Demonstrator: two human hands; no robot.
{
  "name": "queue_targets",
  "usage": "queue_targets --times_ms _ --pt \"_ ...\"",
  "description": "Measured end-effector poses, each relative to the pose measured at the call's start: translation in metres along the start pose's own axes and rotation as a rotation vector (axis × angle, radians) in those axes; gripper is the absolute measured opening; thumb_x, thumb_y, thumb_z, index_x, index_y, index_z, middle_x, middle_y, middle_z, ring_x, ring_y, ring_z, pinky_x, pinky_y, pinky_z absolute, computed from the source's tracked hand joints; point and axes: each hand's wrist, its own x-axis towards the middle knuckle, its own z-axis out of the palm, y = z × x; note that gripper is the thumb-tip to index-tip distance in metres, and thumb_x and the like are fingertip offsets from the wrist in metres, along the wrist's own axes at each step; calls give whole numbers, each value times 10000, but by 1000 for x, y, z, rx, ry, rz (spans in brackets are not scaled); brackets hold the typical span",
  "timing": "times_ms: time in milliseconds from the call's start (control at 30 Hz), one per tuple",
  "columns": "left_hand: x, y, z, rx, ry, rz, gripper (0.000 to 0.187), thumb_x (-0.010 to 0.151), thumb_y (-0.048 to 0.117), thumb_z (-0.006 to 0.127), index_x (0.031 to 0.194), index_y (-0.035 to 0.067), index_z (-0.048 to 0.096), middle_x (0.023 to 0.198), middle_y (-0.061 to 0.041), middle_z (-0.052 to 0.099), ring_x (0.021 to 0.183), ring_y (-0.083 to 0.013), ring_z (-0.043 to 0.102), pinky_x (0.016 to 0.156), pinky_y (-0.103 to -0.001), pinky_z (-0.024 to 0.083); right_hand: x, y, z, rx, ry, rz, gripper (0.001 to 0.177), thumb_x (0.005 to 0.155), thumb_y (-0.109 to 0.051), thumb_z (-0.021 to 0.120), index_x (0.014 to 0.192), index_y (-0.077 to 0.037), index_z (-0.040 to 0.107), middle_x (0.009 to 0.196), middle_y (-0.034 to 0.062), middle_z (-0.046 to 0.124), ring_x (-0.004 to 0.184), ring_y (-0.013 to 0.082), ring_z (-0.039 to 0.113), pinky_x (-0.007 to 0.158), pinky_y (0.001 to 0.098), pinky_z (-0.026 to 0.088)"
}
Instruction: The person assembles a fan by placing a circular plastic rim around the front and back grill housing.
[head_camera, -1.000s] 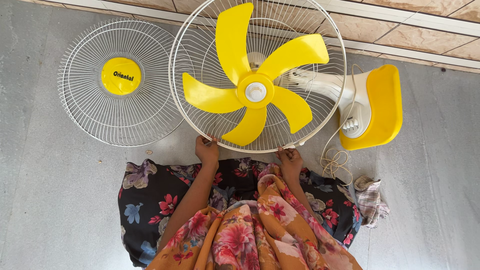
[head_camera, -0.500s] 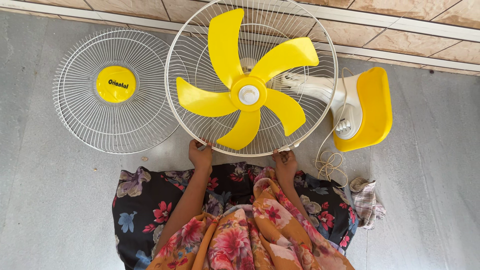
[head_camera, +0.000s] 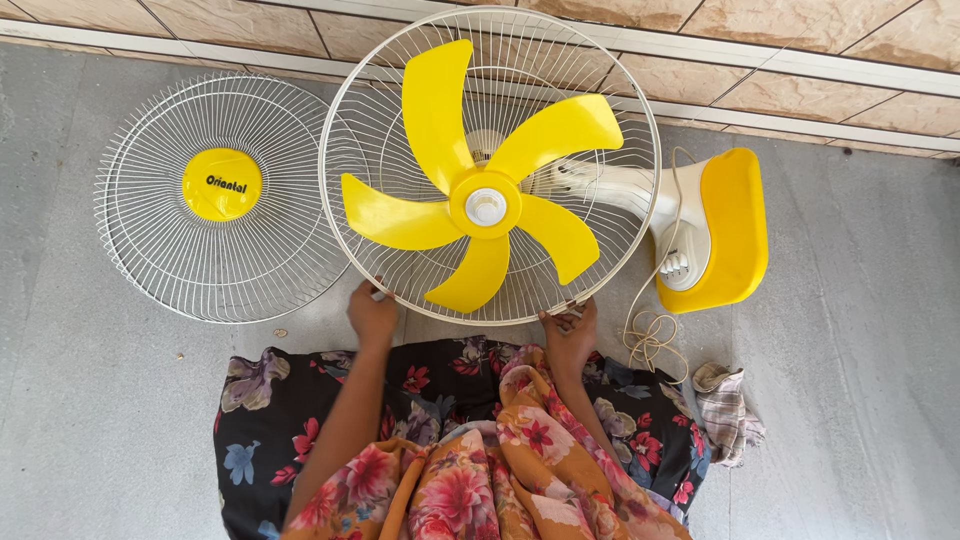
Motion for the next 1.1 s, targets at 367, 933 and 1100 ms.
queue_targets --times_ms 367,933,1100 --pt "92 36 -85 40 -280 274 312 849 177 773 1127 37 757 961 -149 783 768 -253 785 736 -353 589 10 28 -12 -408 144 -309 728 819 -186 848 1397 113 520 1227 259 622 1055 382 629 844 449 523" --pt "120 119 -114 -1 -143 446 286 958 119 676 1222 11 699 922 -185 737 727 -242 755 644 -380 560 63 6 -24 -629 332 -330 196 1081 -174 645 1174 -25 733 894 150 654 841 305 599 734 446 479" --pt "125 142 -125 89 -106 563 248 950 81 702 1182 -3 720 922 -181 720 704 -256 720 634 -382 552 104 -24 -35 -673 394 -396 203 1022 -161 694 1146 -8 741 858 148 661 777 310 600 684 431 469"
